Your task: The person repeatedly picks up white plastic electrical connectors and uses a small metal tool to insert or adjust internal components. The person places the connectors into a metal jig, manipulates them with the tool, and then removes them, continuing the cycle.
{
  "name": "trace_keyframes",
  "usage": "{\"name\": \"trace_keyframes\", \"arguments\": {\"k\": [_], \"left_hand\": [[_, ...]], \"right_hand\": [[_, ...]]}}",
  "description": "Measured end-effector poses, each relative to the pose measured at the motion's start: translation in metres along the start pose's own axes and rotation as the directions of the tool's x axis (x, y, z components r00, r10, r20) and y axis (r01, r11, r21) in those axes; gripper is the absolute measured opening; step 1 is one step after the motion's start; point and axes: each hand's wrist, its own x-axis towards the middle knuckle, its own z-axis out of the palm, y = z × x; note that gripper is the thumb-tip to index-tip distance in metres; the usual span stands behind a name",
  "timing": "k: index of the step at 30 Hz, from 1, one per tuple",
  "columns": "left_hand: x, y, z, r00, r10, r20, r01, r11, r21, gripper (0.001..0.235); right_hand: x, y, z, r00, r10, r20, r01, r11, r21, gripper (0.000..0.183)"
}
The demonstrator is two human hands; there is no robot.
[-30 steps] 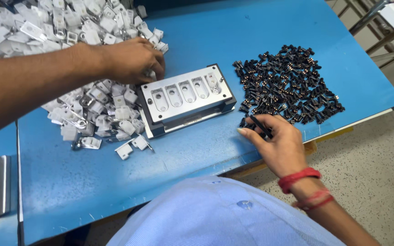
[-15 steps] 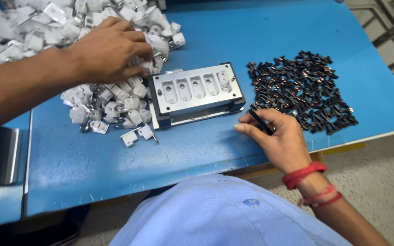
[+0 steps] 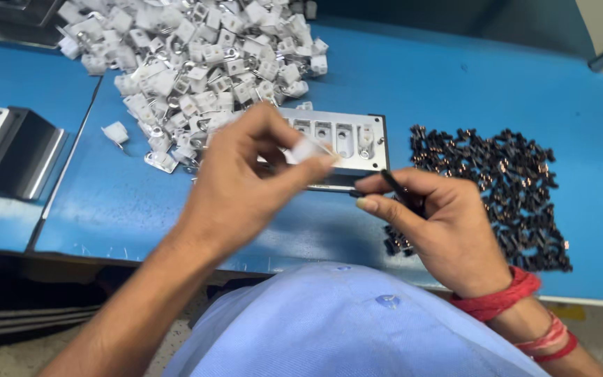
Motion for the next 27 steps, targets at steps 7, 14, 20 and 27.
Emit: {"name": "trace_keyframes", "arguments": {"k": [7, 14, 20, 27], "left_hand": [[-0.004, 0.034, 0.018, 0.978, -0.145, -0.151, 0.088, 0.939, -0.331, 0.021], [-0.008, 0.027, 0.001, 0.998, -0.067, -0.021, 0.070, 0.945, 0.318, 0.029], [-0.003, 0.020, -0.015, 0.990, -0.095, 0.105, 0.072, 0.977, 0.202, 0.026], [0.009, 0.018, -0.015, 0.958, -0.248, 0.142, 0.205, 0.943, 0.263, 0.027]], "right_hand": [[0.020, -0.050, -0.002, 0.998, -0.054, 0.012, 0.055, 0.991, -0.120, 0.018], [0.021, -0.075, 0.032, 0.999, -0.031, 0.009, 0.031, 1.000, 0.003, 0.020], [0.015, -0.018, 0.049, 0.995, 0.071, -0.073, -0.049, 0.962, 0.269, 0.014], [-0.015, -0.085, 0.033, 0.958, -0.253, -0.132, 0.168, 0.874, -0.456, 0.017]]}}
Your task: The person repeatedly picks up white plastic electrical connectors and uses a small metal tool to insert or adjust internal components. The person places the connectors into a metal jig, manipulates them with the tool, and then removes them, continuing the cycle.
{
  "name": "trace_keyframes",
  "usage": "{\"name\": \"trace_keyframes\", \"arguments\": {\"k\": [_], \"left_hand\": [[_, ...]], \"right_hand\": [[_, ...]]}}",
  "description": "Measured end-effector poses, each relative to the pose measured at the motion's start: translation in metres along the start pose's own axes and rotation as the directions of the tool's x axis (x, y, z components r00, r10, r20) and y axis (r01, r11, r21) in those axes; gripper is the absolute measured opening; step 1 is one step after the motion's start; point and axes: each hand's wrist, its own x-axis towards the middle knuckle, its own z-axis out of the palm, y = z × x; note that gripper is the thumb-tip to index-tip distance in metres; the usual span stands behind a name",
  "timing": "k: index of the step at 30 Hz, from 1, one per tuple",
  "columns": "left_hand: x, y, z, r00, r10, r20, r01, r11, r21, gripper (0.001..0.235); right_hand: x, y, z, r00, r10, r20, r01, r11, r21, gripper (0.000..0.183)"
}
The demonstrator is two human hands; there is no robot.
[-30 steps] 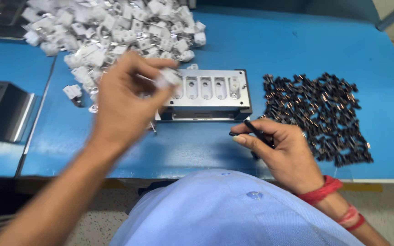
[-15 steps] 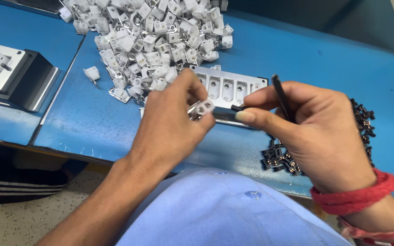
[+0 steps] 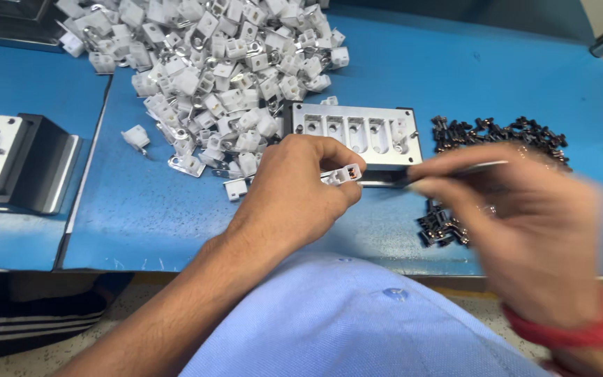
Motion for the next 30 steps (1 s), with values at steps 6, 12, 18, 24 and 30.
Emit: {"name": "trace_keyframes", "arguments": {"k": [6, 12, 18, 24, 30], "left_hand": [[0.007, 0.001, 0.015, 0.998, -0.056, 0.033, 0.057, 0.998, -0.021, 0.028], [0.011, -0.005, 0.024, 0.980, 0.159, 0.123, -0.148, 0.985, -0.094, 0.036], [0.069, -0.002, 0.041, 0.894, 0.440, -0.082, -0.397, 0.865, 0.307, 0.039], [0.085, -0.028, 0.060, 0.845, 0.497, -0.195, -0.369, 0.807, 0.461, 0.061], [0.016, -0.094, -0.043, 0.654, 0.316, -0.688, 0.062, 0.883, 0.465, 0.039]], "right_hand": [[0.012, -0.030, 0.000, 0.979, -0.108, -0.172, 0.137, 0.977, 0.166, 0.015], [-0.004, 0.023, -0.012, 0.982, -0.174, -0.077, 0.184, 0.972, 0.148, 0.017], [0.007, 0.035, -0.039, 0.970, -0.158, -0.185, 0.190, 0.967, 0.171, 0.013], [0.006, 0.066, -0.053, 0.985, -0.041, -0.167, 0.067, 0.986, 0.155, 0.016], [-0.008, 0.123, -0.043, 0.926, 0.377, 0.000, -0.375, 0.920, 0.112, 0.029]]}}
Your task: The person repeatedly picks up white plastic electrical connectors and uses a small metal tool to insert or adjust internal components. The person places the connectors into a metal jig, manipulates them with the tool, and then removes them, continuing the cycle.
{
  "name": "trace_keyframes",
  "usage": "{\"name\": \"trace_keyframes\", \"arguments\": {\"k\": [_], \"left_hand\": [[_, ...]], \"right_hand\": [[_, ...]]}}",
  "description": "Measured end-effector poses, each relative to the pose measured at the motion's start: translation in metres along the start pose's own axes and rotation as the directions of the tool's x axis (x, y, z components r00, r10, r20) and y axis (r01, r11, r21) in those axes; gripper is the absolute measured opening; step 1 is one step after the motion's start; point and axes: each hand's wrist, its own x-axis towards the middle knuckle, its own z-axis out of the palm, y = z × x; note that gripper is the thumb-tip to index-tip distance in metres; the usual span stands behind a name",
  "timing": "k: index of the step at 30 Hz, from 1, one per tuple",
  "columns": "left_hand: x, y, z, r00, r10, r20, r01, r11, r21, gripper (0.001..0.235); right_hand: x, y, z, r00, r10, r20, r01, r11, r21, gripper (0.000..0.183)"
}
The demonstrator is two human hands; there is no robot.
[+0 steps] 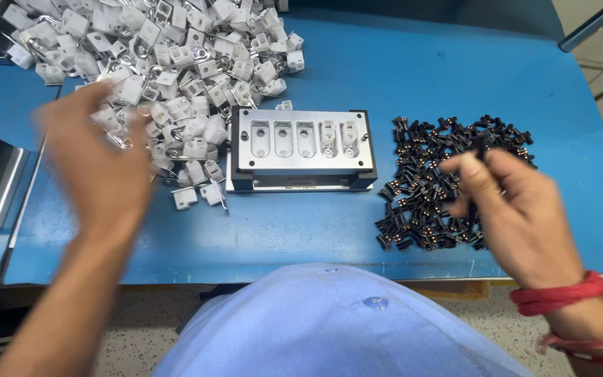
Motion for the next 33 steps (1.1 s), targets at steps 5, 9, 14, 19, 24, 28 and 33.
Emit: {"name": "trace_keyframes", "arguments": {"k": [5, 9, 14, 19, 24, 28, 33], "left_hand": [[-0.009, -0.073, -0.026, 0.925, -0.341, 0.165, 0.335, 0.940, 0.064, 0.043], [-0.010, -0.082, -0.027, 0.958, -0.187, 0.217, 0.173, 0.981, 0.081, 0.046], [0.015, -0.081, -0.035, 0.879, -0.338, 0.338, 0.282, 0.937, 0.203, 0.043], [0.025, -0.067, -0.051, 0.795, -0.392, 0.463, 0.524, 0.829, -0.198, 0.049], [0.008, 0.001, -0.062, 0.669, -0.232, 0.706, 0.699, 0.518, -0.493, 0.050], [-0.024, 0.073, -0.040, 0.665, -0.122, 0.737, 0.670, 0.532, -0.518, 0.044], [-0.039, 0.115, -0.029, 0.743, -0.008, 0.670, 0.435, 0.766, -0.474, 0.040]], "right_hand": [[0.002, 0.034, 0.043, 1.000, -0.019, -0.011, 0.015, 0.950, -0.310, 0.028], [0.010, 0.032, 0.075, 0.999, -0.022, -0.043, 0.001, 0.904, -0.428, 0.036], [0.017, 0.019, 0.073, 0.996, -0.087, -0.037, 0.058, 0.875, -0.481, 0.033], [0.001, 0.004, 0.062, 0.996, 0.000, -0.091, -0.017, 0.983, -0.185, 0.028], [-0.020, -0.040, 0.078, 0.991, -0.078, 0.106, 0.067, 0.993, 0.099, 0.019], [-0.021, -0.075, 0.092, 0.962, -0.223, 0.154, 0.191, 0.961, 0.199, 0.019], [0.010, -0.076, 0.084, 0.938, -0.270, 0.217, 0.177, 0.912, 0.370, 0.020]]}}
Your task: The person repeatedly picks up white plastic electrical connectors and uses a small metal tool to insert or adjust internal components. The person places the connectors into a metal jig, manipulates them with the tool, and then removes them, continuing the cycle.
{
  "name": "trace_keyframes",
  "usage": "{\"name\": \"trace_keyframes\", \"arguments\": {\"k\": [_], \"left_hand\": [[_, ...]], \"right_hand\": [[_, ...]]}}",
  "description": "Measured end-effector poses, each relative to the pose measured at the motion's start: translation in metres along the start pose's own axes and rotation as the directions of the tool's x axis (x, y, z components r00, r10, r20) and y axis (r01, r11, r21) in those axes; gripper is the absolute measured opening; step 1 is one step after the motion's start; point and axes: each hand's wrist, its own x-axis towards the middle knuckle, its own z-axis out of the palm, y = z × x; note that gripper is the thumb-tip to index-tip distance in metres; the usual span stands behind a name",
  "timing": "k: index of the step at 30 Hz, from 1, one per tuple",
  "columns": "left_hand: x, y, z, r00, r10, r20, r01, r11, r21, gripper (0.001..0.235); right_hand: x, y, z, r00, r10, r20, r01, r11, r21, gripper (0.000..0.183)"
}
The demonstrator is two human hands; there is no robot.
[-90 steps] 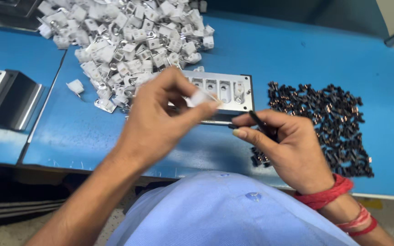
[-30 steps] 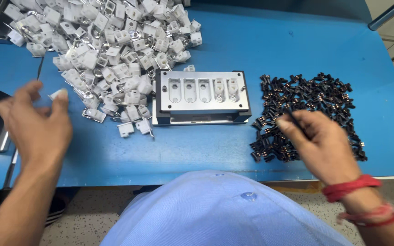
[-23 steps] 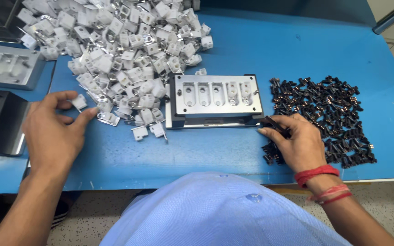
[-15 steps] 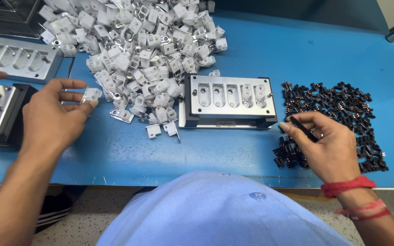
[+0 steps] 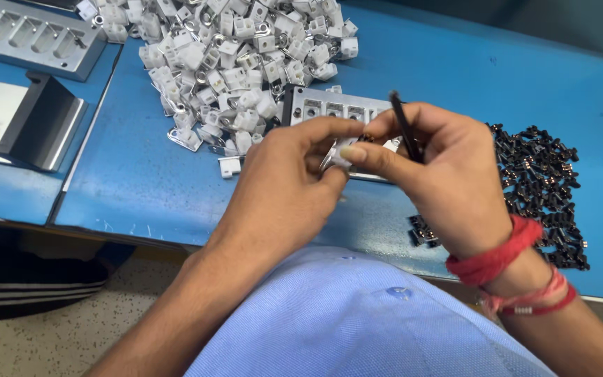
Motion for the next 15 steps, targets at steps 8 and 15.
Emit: {"name": "trace_keyframes", "arguments": {"k": [8, 15], "left_hand": [[0.000, 0.008, 0.008, 0.959, 0.270, 0.091, -0.273, 0.962, 0.022, 0.032], [0.018, -0.003, 0.021, 0.983, -0.170, 0.075, 0.166, 0.984, 0.057, 0.033]], "right_hand": [[-0.006, 0.026, -0.020, 0.891, 0.299, 0.343, -0.438, 0.765, 0.472, 0.017], [-0.050, -0.001, -0.040, 0.988, -0.071, 0.136, 0.130, 0.860, -0.494, 0.016]]}}
